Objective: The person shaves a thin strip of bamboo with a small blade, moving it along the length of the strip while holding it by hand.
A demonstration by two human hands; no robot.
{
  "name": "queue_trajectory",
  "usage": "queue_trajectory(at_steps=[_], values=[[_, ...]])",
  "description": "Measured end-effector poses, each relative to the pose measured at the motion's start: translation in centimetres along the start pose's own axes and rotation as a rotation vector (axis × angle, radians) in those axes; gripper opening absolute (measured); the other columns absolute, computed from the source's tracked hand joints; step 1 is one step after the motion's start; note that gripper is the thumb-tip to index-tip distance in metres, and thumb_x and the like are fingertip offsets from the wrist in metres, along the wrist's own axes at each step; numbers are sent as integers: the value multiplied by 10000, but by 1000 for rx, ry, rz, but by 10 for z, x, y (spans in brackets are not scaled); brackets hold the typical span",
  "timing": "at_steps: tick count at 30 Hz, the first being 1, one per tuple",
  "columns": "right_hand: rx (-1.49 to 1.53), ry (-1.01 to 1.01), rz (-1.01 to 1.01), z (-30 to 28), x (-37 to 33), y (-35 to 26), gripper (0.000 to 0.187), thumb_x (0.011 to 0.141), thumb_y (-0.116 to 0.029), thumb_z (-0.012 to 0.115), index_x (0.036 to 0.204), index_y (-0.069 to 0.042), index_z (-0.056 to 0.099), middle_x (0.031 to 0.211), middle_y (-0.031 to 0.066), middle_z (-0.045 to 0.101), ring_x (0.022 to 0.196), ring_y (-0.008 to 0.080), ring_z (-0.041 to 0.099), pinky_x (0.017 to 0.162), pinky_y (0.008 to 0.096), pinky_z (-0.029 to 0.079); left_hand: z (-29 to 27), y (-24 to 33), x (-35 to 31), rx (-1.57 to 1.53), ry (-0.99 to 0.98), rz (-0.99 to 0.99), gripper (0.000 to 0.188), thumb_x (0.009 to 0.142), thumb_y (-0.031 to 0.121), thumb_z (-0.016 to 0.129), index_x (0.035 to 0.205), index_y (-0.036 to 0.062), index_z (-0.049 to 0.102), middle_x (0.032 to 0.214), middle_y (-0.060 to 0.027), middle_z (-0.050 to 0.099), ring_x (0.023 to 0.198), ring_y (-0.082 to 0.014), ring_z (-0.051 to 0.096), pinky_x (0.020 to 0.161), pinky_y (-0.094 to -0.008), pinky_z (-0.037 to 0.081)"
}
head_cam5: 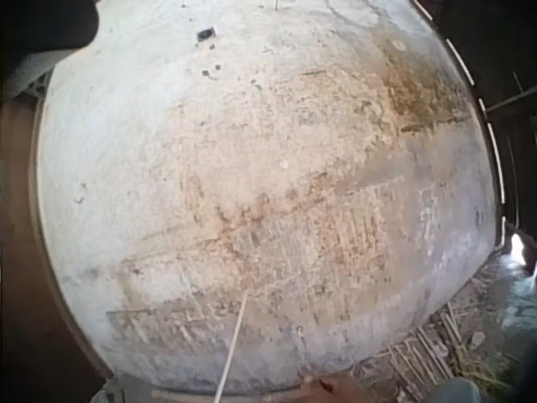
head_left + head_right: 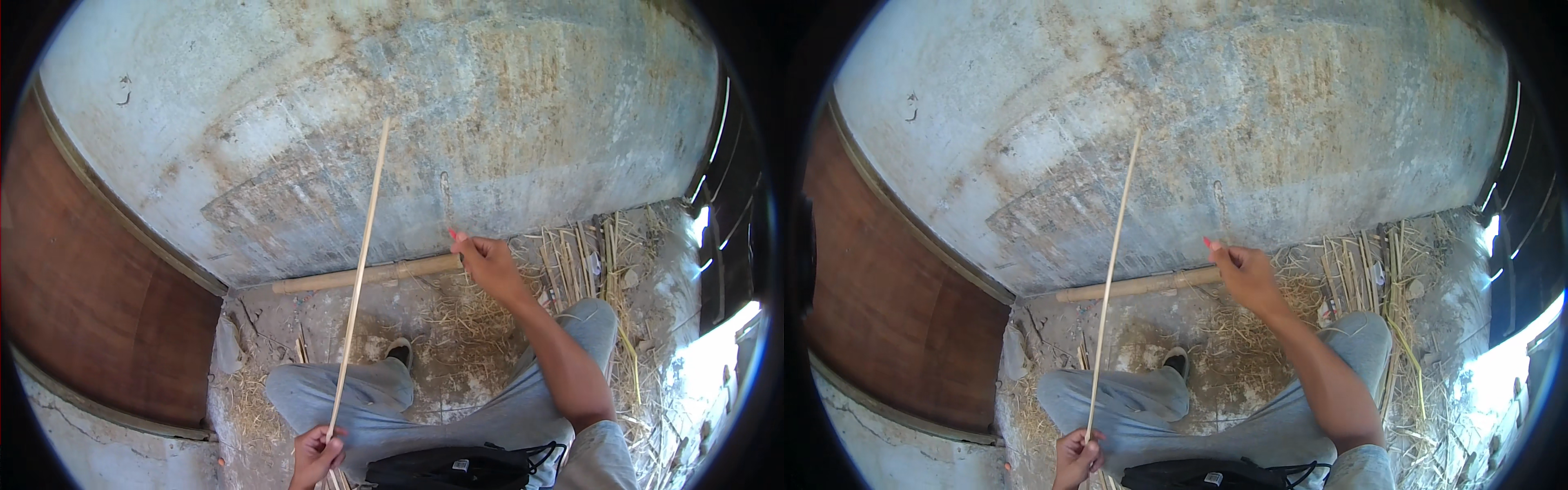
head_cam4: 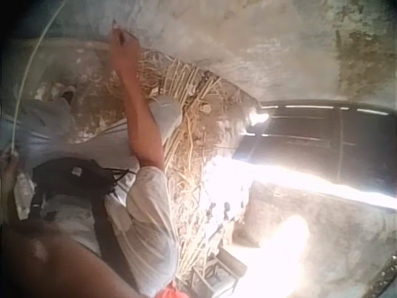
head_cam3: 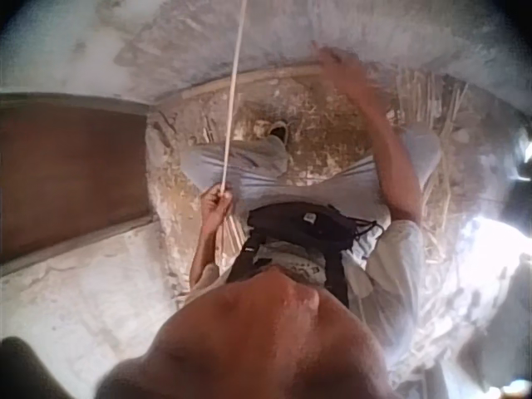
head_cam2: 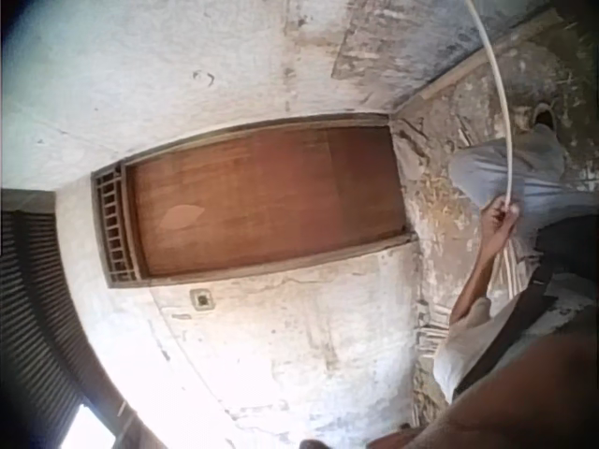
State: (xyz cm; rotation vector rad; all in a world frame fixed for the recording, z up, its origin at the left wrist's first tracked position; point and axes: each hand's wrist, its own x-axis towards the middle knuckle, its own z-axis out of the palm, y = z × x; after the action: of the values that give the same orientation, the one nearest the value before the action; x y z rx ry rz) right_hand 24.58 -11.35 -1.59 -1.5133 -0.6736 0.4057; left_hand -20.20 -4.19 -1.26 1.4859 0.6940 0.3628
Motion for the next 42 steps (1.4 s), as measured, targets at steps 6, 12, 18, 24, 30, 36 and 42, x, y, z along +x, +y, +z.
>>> queue_trajectory(at_steps=[6,12,18,24,30,36,42], values=[[-140,-6,-20,11,-13,-11,475,977,-405,579,792,26,656,563,-8,407,568,76,368,504,306,326,22,45,62,-180,-87,-13,464,1042,338,467,1209,-82,571,651,-26,483,453,-92,425,408,-241,338],[-148,-38,-141,23,-33,-19,399,965,-384,604,1010,-4,715,549,33,498,537,85,437,503,297,368,49,95,134,-277,-169,-75,565,1050,418,397,1312,-69,513,716,18,458,479,-82,430,421,-219,344],[-208,-63,-167,24,-43,-39,352,950,-354,638,1060,-32,724,565,50,559,525,94,485,493,300,393,76,112,182,-103,-48,67,414,1054,339,452,1243,-12,563,668,42,429,480,-43,396,419,-218,307],[-326,-6,-460,32,-46,-32,309,906,-325,690,1005,-34,721,679,117,656,550,223,626,524,338,484,84,95,201,43,-179,42,268,1039,268,514,1031,18,611,558,61,376,453,-25,323,403,-230,238],[-388,-79,-567,40,-56,-29,270,881,-313,721,937,-49,707,721,120,674,564,260,650,499,351,497,89,60,198,-13,-270,-3,281,1041,270,509,987,12,608,565,62,335,434,-39,284,390,-238,219],[-537,-104,-657,46,-61,-18,276,858,-333,738,878,-61,695,637,85,625,512,253,632,449,363,477,92,63,191,-36,-324,8,291,1053,262,479,985,8,603,577,54,306,423,-48,272,391,-243,213],[-579,-51,-721,45,-61,-21,288,844,-339,747,864,-57,689,607,62,601,473,254,610,406,363,457,85,65,187,-161,-418,-163,288,1050,301,476,941,46,555,580,50,270,426,-50,250,390,-245,185]])
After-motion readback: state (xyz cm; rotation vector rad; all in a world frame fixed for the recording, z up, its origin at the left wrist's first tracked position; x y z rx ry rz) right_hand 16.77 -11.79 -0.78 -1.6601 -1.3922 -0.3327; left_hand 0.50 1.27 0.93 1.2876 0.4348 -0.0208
